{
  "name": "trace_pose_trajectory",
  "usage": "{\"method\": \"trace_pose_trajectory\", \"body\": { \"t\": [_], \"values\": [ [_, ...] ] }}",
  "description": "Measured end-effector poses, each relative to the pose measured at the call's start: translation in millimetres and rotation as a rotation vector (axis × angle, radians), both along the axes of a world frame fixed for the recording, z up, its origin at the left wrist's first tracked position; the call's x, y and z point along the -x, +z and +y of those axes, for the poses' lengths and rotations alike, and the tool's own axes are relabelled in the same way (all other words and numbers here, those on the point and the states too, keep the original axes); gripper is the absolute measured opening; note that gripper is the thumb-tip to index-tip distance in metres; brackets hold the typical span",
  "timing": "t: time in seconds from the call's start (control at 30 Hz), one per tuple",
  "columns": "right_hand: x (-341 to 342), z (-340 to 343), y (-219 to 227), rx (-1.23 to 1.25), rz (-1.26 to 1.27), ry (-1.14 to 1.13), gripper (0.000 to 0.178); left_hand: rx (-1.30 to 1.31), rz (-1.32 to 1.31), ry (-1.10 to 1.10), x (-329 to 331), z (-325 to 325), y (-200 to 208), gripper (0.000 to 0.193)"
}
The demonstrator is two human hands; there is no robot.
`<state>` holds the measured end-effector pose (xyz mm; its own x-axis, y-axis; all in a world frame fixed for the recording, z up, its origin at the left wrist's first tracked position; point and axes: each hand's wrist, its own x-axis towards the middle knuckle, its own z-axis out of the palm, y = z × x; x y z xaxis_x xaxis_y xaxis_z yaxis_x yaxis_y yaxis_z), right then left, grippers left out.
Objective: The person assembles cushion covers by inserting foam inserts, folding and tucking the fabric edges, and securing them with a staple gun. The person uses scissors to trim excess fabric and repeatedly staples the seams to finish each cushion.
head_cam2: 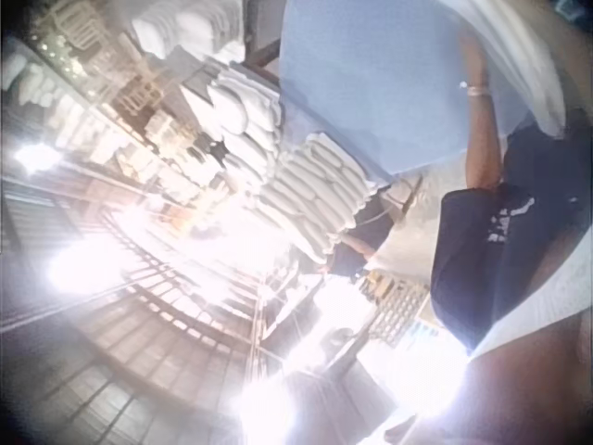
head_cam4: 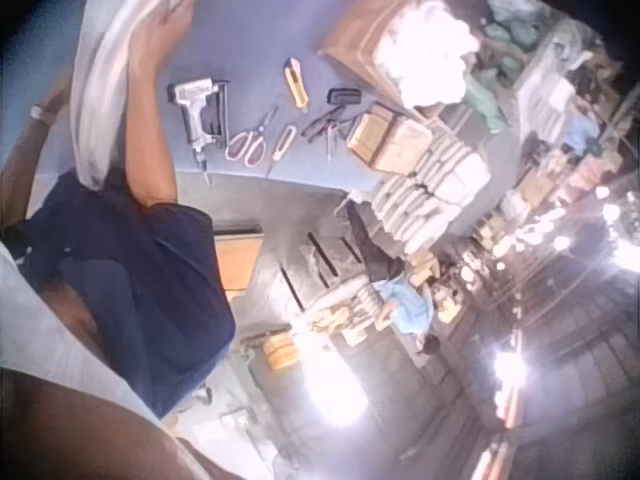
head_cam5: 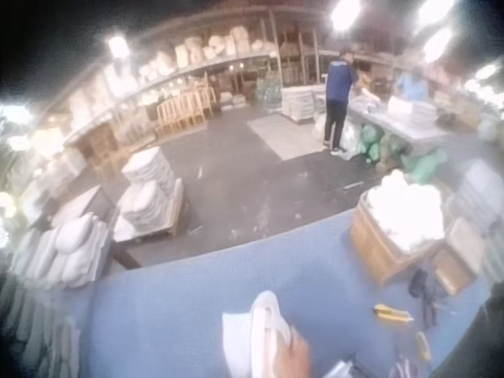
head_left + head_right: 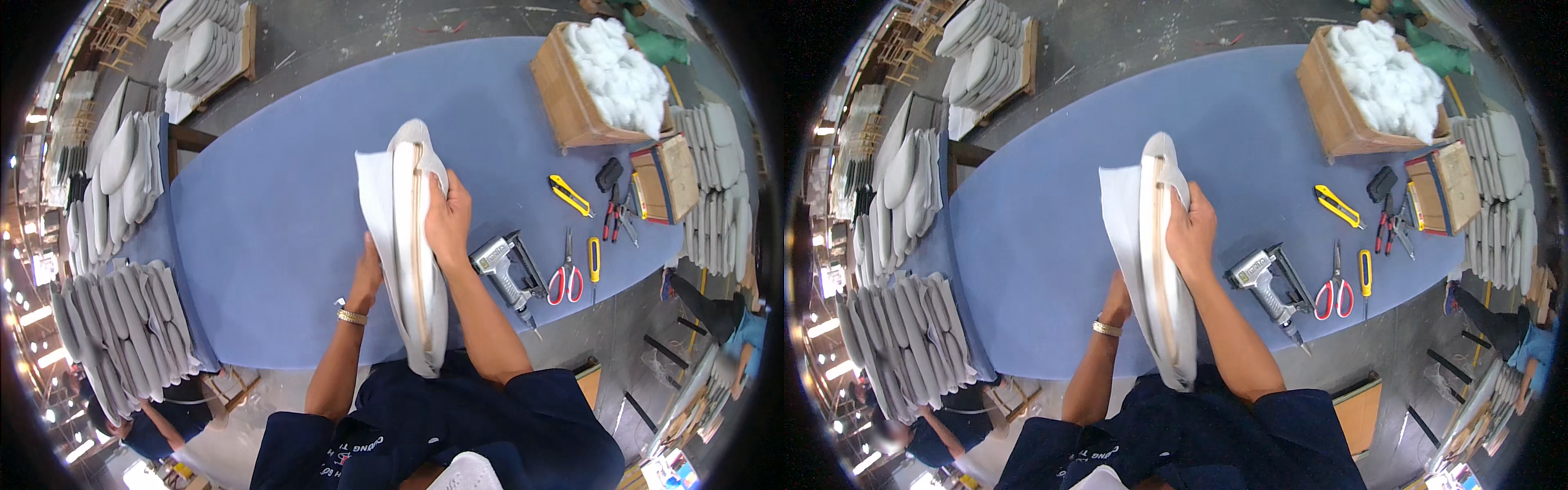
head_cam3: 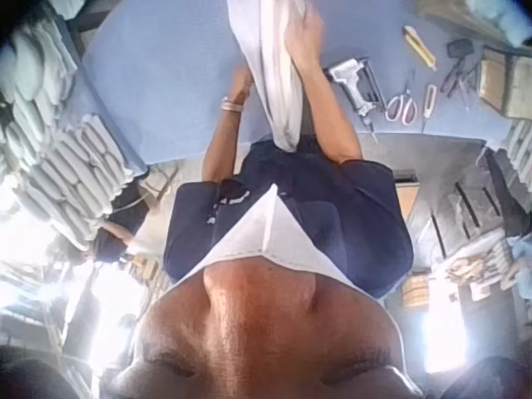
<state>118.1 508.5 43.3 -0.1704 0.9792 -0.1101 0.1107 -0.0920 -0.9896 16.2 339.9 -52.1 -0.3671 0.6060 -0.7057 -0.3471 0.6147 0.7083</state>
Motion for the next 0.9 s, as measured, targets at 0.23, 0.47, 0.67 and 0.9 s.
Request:
{"method": "trace_pose_trajectory", "body": {
  "t": [0.23,0.47,0.67,0.9],
  "values": [
    [35,0,-4,0.104,0.222,0.098,0.015,-0.418,0.668,0.056,39,106,161,0.056],
    [31,40,-6,-0.15,-0.009,0.352,0.019,-0.397,0.991,-0.294,63,150,129,0.049],
    [32,101,11,-0.477,-0.135,0.334,0.017,-0.456,0.791,-0.266,62,158,120,0.04],
    [30,102,-3,-0.177,-0.043,0.352,0.023,-0.473,0.526,-0.258,84,155,100,0.037]
  ]
}}
